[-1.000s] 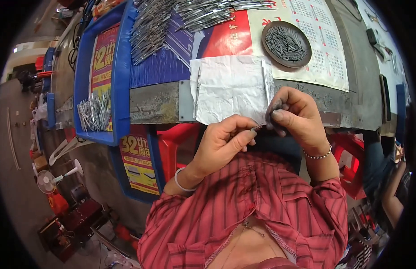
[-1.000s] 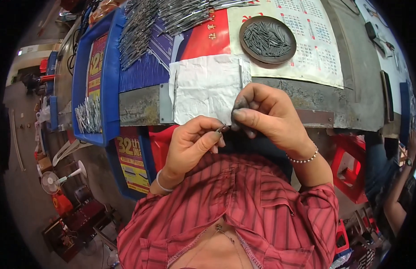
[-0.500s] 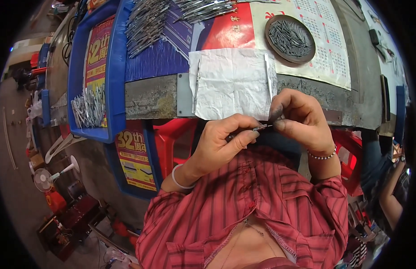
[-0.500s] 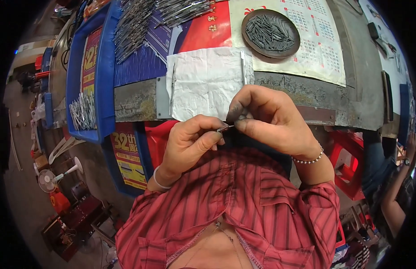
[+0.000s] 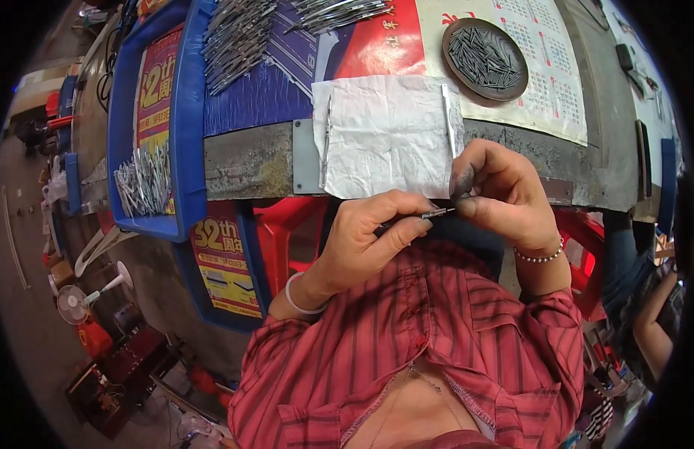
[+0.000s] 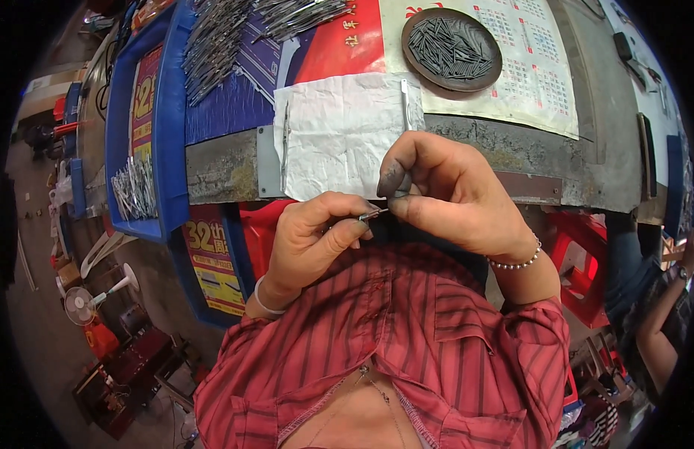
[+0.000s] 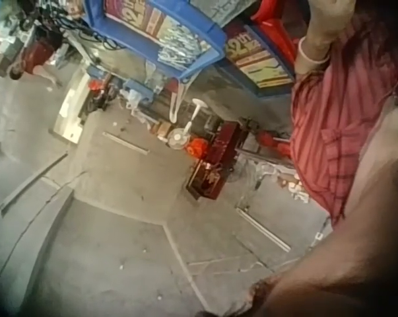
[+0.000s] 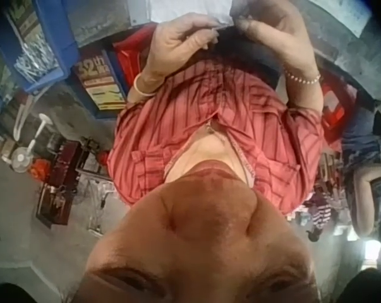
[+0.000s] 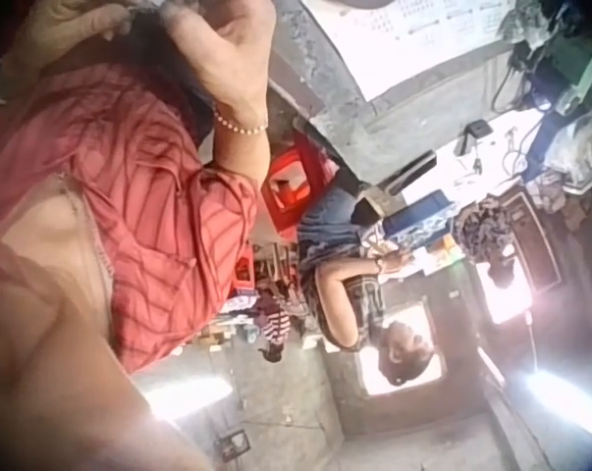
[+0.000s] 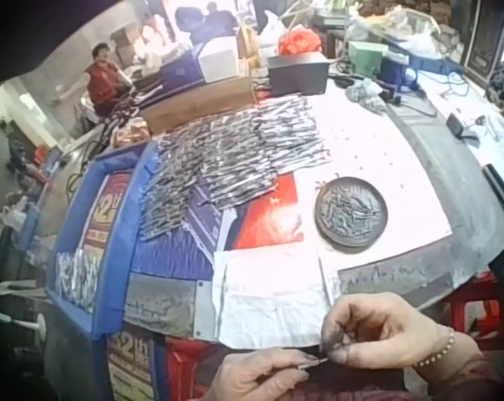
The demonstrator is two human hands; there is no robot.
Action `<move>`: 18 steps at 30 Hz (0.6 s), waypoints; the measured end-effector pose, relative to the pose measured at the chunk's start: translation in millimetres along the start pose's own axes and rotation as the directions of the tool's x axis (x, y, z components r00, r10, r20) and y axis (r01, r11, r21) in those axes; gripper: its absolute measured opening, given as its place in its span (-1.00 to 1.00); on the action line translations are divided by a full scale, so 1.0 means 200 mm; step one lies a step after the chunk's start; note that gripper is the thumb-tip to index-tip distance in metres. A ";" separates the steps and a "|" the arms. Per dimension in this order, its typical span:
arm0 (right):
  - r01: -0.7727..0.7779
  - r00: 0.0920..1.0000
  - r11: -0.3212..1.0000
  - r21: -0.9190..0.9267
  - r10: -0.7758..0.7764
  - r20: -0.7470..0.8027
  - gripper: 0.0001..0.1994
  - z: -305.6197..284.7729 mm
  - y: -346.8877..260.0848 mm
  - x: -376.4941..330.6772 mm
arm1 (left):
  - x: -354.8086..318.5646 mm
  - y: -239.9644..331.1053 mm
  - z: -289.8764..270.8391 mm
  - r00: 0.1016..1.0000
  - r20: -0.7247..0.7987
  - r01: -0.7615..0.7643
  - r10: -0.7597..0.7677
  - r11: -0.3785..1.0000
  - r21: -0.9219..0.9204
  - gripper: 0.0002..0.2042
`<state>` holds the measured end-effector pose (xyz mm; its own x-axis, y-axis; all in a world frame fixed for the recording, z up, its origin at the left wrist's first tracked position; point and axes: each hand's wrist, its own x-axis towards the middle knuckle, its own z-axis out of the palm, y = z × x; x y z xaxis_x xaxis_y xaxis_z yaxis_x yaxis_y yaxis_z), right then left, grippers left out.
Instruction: Assembling small metal components at a workbench in a manual assembly line.
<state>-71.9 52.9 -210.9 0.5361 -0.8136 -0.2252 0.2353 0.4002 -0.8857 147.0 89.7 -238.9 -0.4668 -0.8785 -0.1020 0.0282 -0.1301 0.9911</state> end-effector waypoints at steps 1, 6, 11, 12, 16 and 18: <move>-0.010 1.000 1.000 -0.005 0.011 0.014 -0.79 0.00 0.00 0.00 | 0.00 0.00 0.00 1.000 0.006 0.000 0.000 1.000 0.010 -0.84; -0.015 1.000 1.000 -0.011 0.015 -0.004 -0.80 0.01 0.01 0.01 | 0.00 0.00 0.00 1.000 -0.018 -0.024 0.024 1.000 0.015 -0.86; -0.064 0.997 0.998 -0.002 0.064 0.051 -0.83 0.01 0.01 0.01 | 0.02 0.01 -0.02 0.970 0.018 -0.235 0.243 0.913 0.333 -0.82; -0.101 0.994 0.995 -0.017 0.101 0.030 -0.84 0.02 0.00 0.01 | 0.02 0.00 -0.01 0.971 0.015 -0.231 0.240 0.914 0.332 -0.82; 0.005 0.996 0.877 -0.480 0.039 0.081 -0.85 0.04 0.01 -0.03 | 0.01 -0.01 0.00 0.927 0.053 -0.341 0.371 0.778 0.528 -0.77; -0.026 0.999 0.900 -0.435 0.038 0.019 -0.85 0.06 0.02 -0.04 | 0.01 -0.02 0.01 0.915 0.059 -0.359 0.398 0.742 0.566 -0.76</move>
<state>-65.3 66.5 -207.8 0.5599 -0.7896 -0.2511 -0.1553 0.1977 -0.9679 145.1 89.7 -242.2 -0.4683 -0.8288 0.3063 -0.3117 0.4793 0.8204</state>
